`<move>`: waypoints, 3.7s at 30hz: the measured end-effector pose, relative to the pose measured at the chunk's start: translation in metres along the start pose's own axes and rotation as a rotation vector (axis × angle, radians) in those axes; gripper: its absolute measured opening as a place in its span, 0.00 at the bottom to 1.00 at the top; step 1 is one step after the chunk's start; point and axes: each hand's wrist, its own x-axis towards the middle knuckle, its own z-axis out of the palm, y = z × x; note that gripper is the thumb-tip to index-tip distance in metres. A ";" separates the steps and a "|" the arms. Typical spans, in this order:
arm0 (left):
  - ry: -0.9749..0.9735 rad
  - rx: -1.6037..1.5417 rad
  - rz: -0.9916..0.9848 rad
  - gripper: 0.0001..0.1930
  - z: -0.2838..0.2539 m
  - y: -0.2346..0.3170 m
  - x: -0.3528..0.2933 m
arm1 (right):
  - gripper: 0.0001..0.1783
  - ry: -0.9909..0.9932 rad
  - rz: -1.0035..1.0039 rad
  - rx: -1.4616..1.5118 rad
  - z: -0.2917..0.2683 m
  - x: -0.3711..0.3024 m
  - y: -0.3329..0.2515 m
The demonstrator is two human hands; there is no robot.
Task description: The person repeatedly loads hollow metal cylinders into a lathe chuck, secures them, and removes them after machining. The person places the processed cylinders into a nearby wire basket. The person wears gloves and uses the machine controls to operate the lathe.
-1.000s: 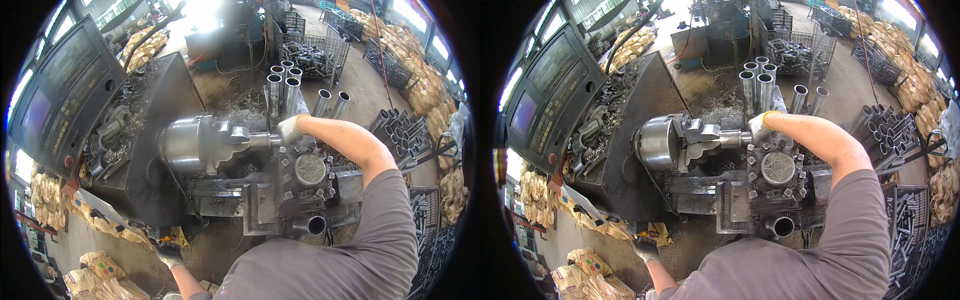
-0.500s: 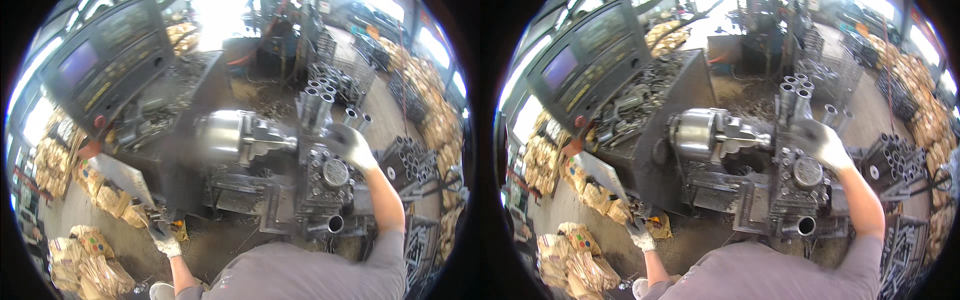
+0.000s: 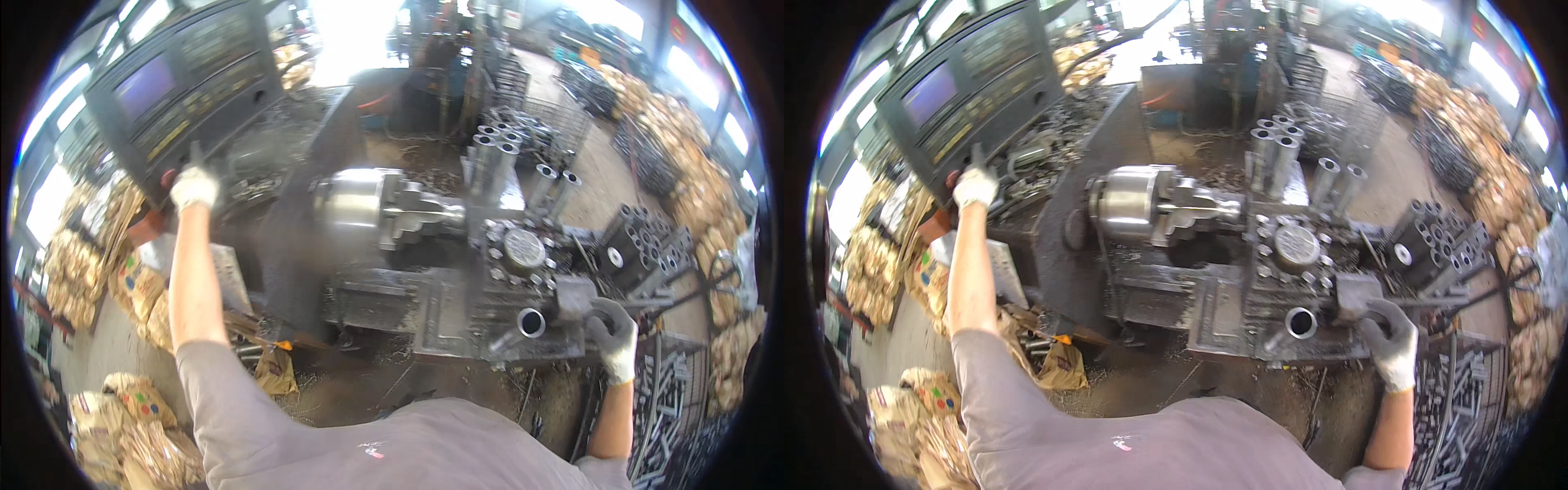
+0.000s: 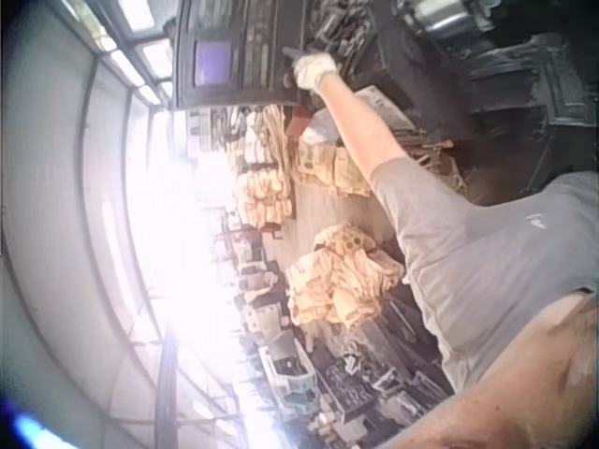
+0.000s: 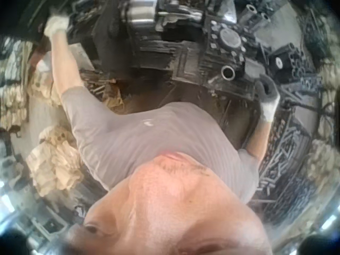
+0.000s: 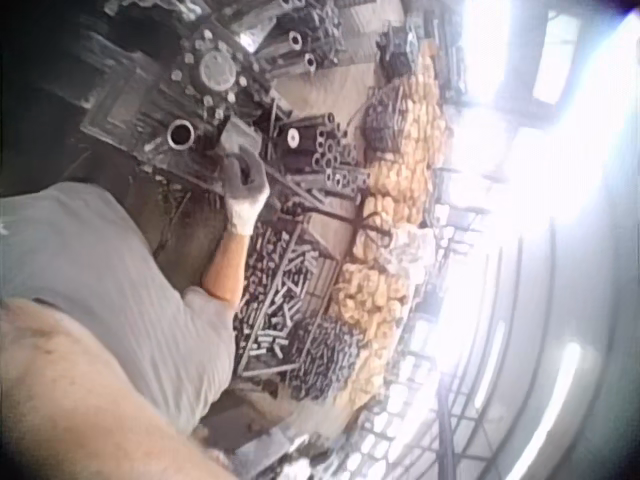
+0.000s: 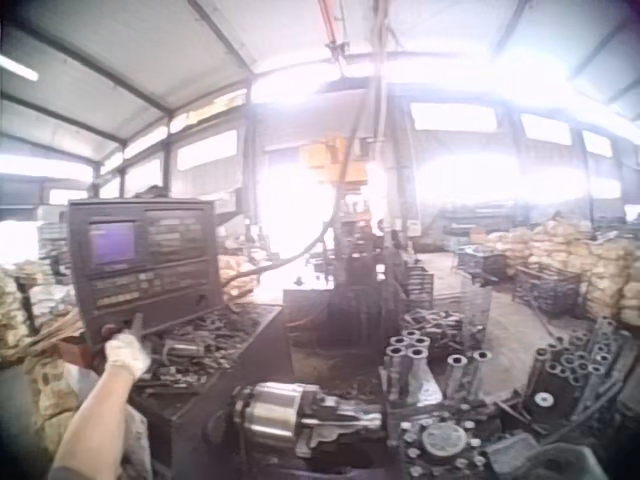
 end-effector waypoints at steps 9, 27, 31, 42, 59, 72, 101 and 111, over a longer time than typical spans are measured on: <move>-0.219 -0.866 0.264 0.08 -0.028 0.122 -0.458 | 0.29 -0.227 0.051 -0.032 0.002 -0.008 0.064; -0.447 -0.638 -1.629 0.25 -0.055 -0.081 -1.156 | 0.28 -1.361 -0.919 -0.129 0.275 -0.206 0.014; -0.335 -0.598 -1.857 0.26 -0.092 -0.053 -1.237 | 0.32 -1.873 -1.336 -0.149 0.325 -0.387 -0.028; 1.635 -0.365 -2.744 0.24 -0.155 0.193 -1.459 | 0.30 -2.696 -1.544 0.421 0.282 -0.764 -0.100; 1.053 1.811 -2.537 0.24 -0.322 0.176 -1.348 | 0.30 -2.597 -2.588 0.571 0.331 -1.002 -0.152; 2.018 0.361 -2.338 0.15 -0.260 0.060 -1.309 | 0.18 -1.200 -3.674 1.168 0.053 -1.132 -0.247; 0.217 1.133 -1.772 0.47 -0.647 -0.131 -1.349 | 0.32 -2.379 -3.164 0.990 0.065 -1.308 -0.161; 0.149 1.307 -1.742 0.43 -0.633 -0.144 -1.371 | 0.28 -2.219 -3.563 0.313 0.100 -1.317 -0.198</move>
